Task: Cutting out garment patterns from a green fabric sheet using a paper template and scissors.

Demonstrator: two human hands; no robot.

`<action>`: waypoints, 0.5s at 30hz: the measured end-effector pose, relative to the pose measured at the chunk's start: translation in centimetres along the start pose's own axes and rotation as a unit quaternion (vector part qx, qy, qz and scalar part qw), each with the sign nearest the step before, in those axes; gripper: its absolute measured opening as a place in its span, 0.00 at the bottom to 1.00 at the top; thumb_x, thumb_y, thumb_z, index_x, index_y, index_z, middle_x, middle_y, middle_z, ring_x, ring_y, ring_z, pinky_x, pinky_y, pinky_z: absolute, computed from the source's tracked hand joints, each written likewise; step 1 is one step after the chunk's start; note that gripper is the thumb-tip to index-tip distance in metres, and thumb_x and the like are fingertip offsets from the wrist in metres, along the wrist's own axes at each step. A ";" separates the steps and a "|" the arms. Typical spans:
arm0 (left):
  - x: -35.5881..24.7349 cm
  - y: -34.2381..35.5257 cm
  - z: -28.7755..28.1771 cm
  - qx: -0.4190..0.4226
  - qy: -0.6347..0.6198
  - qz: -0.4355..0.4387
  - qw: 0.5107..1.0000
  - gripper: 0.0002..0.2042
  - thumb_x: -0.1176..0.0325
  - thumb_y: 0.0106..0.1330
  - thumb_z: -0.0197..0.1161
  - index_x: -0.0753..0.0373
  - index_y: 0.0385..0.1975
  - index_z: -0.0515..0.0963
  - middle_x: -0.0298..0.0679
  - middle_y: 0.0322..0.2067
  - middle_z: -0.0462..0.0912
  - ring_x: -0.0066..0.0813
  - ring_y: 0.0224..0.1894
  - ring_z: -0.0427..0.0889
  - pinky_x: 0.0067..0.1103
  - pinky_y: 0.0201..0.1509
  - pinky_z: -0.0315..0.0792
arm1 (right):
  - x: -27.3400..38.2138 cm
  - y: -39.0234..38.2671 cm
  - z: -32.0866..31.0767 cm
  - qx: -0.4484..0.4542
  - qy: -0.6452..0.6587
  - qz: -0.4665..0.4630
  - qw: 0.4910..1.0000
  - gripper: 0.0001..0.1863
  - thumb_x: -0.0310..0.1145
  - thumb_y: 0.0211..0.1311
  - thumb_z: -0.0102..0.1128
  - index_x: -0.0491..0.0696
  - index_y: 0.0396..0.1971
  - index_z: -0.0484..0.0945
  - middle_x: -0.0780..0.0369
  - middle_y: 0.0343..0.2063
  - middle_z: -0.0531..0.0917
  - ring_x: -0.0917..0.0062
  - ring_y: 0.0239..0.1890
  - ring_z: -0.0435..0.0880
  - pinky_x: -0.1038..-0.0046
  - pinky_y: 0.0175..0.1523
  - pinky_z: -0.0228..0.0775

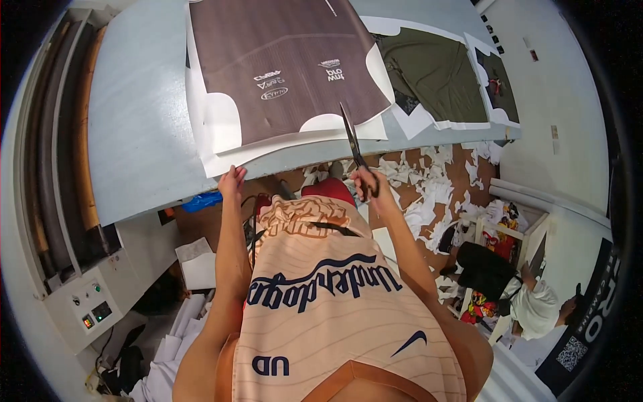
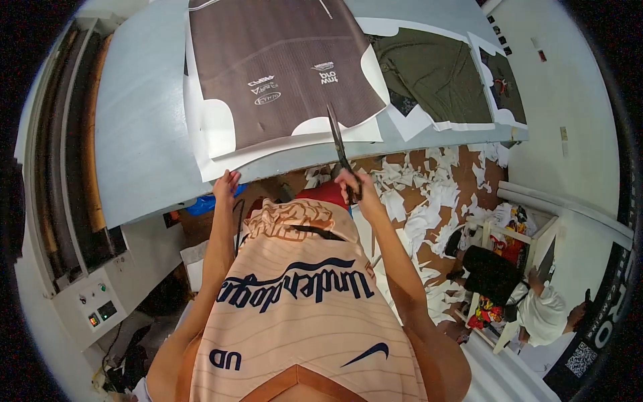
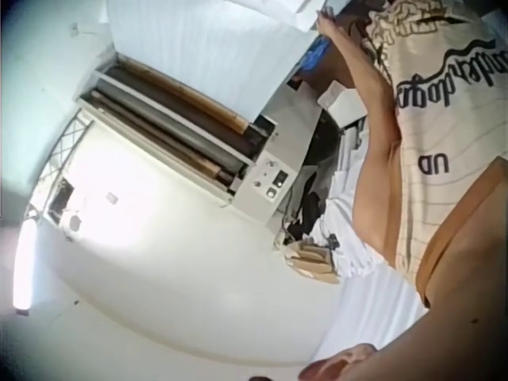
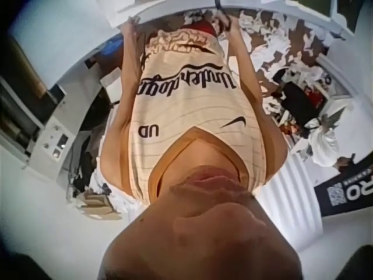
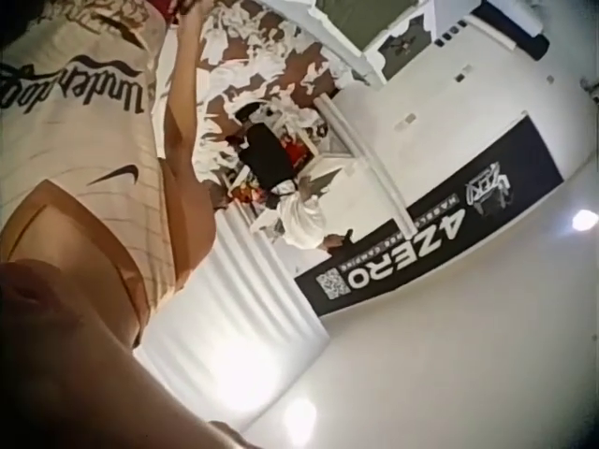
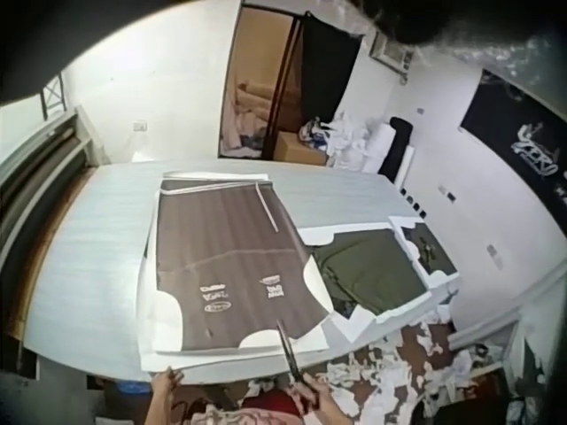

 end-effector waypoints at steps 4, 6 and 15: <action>-0.2 -0.2 0.3 0.002 0.035 0.006 0.999 0.10 0.60 0.75 0.66 0.58 0.46 0.77 0.35 0.45 0.90 0.30 0.45 0.91 0.20 0.35 0.74 | 0.8 0.3 2.9 0.135 0.241 0.027 0.961 0.32 0.61 0.75 0.54 0.43 0.54 0.76 0.61 0.42 0.81 0.72 0.47 0.80 0.68 0.53 0.73; -0.8 -0.4 -0.6 0.000 0.049 0.013 0.999 0.11 0.59 0.75 0.66 0.57 0.47 0.77 0.35 0.46 0.90 0.30 0.46 0.91 0.20 0.37 0.74 | 1.9 1.0 2.9 0.121 0.231 0.023 0.965 0.31 0.60 0.75 0.54 0.43 0.54 0.76 0.61 0.42 0.81 0.72 0.46 0.81 0.68 0.53 0.74; -1.9 0.3 -2.8 -0.028 0.022 0.018 0.999 0.14 0.55 0.75 0.65 0.56 0.51 0.75 0.34 0.47 0.89 0.30 0.48 0.90 0.22 0.40 0.73 | 1.5 2.1 2.5 0.045 0.088 0.016 0.995 0.19 0.47 0.76 0.62 0.45 0.49 0.79 0.66 0.35 0.81 0.79 0.34 0.81 0.76 0.40 0.74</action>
Point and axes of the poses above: each hand's wrist, its own y-axis towards the middle knuckle, its own z-axis out of the palm, x = y × z, the point moved 8 cm from there along y, towards the middle knuckle
